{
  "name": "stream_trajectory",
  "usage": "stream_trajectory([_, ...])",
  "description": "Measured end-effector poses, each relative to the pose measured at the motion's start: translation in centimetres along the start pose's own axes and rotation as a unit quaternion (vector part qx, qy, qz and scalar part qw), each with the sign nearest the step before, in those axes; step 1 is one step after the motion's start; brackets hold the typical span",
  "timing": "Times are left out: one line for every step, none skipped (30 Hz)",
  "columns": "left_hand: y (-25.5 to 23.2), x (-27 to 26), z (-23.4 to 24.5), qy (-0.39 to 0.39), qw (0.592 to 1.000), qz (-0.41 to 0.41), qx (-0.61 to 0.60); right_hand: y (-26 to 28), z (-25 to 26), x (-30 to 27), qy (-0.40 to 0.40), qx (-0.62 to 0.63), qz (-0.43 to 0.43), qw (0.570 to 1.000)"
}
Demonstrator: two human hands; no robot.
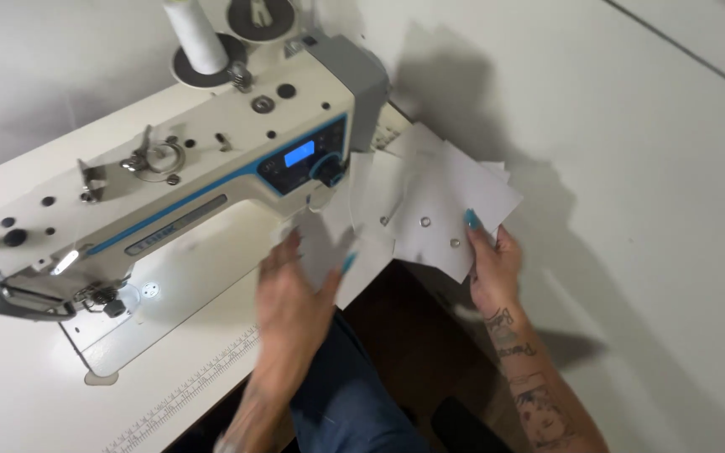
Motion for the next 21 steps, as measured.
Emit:
stream_trajectory([-1.7, 1.0, -0.2, -0.064, 0.995, -0.058, 0.041, 0.4, -0.4, -0.1, -0.006, -0.074, 0.014, 0.997])
stream_trajectory([-1.9, 1.2, -1.1, -0.069, 0.995, -0.053, 0.041, -0.1, -0.5, 0.3, 0.000, -0.076, 0.016, 0.997])
stream_trajectory([-2.3, 1.4, -1.8, -0.102, 0.991, -0.052, 0.076, -0.4, -0.5, 0.8, 0.002, -0.113, 0.027, 0.993])
stream_trajectory([-2.8, 1.8, -2.6, -0.131, 0.984, -0.054, 0.109, -0.7, -0.3, 1.3, -0.002, -0.149, 0.039, 0.988])
stream_trajectory([-2.8, 1.9, -3.6, -0.134, 0.984, -0.054, 0.105, -0.3, -0.6, 1.0, -0.002, -0.151, 0.043, 0.988])
stream_trajectory([-2.9, 1.7, -3.9, -0.182, 0.974, -0.058, 0.121, -0.3, -0.9, 0.5, -0.001, -0.131, 0.031, 0.991])
stream_trajectory([-2.9, 1.4, -4.3, -0.230, 0.962, -0.062, 0.137, -0.3, -1.2, 0.1, -0.001, -0.112, 0.019, 0.994])
stream_trajectory([-3.4, 1.3, -4.2, -0.230, 0.962, -0.056, 0.137, -0.1, -1.2, -0.1, 0.003, -0.117, 0.019, 0.993])
stream_trajectory([-3.6, 1.3, -4.1, -0.225, 0.964, -0.041, 0.133, -0.1, -1.2, -0.2, 0.011, -0.113, -0.005, 0.994])
stream_trajectory([-3.8, 1.4, -4.0, -0.223, 0.966, -0.026, 0.132, -0.2, -1.5, -0.3, 0.021, -0.107, -0.029, 0.994])
stream_trajectory([-3.9, 1.4, -4.2, -0.226, 0.965, -0.020, 0.133, -0.3, -1.3, -0.3, 0.027, -0.110, -0.029, 0.993])
stream_trajectory([-3.7, 1.6, -4.8, -0.193, 0.975, -0.004, 0.107, -0.4, -1.2, -0.3, 0.032, -0.125, -0.035, 0.991])
stream_trajectory([-3.6, 1.8, -5.5, -0.159, 0.984, 0.011, 0.079, -0.4, -1.0, -0.3, 0.037, -0.139, -0.041, 0.989])
stream_trajectory([-3.9, 1.7, -5.5, -0.164, 0.983, 0.015, 0.080, -0.6, -0.7, 0.0, 0.043, -0.141, -0.039, 0.988])
stream_trajectory([-3.9, 1.7, -5.6, -0.159, 0.983, 0.036, 0.083, -0.9, -0.2, 0.2, 0.037, -0.150, -0.038, 0.987])
stream_trajectory([-3.9, 1.4, -5.8, -0.153, 0.983, 0.061, 0.085, -1.1, 0.4, 0.3, 0.032, -0.163, -0.040, 0.985])
stream_trajectory([-3.4, 1.2, -6.3, -0.156, 0.982, 0.067, 0.085, -0.7, 0.5, -0.1, 0.038, -0.166, -0.039, 0.985])
stream_trajectory([-3.1, 1.3, -6.8, -0.159, 0.979, 0.067, 0.111, -0.3, 0.8, -0.3, 0.023, -0.151, -0.040, 0.987])
stream_trajectory([-2.7, 1.4, -7.2, -0.161, 0.975, 0.068, 0.136, 0.2, 1.1, -0.6, 0.007, -0.136, -0.042, 0.990])
stream_trajectory([-2.9, 1.4, -7.1, -0.163, 0.974, 0.072, 0.137, 0.2, 1.1, -0.5, 0.011, -0.138, -0.042, 0.989])
stream_trajectory([-3.3, 1.5, -7.0, -0.156, 0.977, 0.060, 0.134, 0.0, 1.2, -0.3, 0.014, -0.113, -0.057, 0.992])
Point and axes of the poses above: each hand's wrist, its own x-axis towards the middle knuckle, its own z-axis out of the back of the hand, y = z × x, the point moved 7 cm from there along x, towards the middle knuckle, and after that the axes turned 1 degree about -z, right-handed, at the moved point
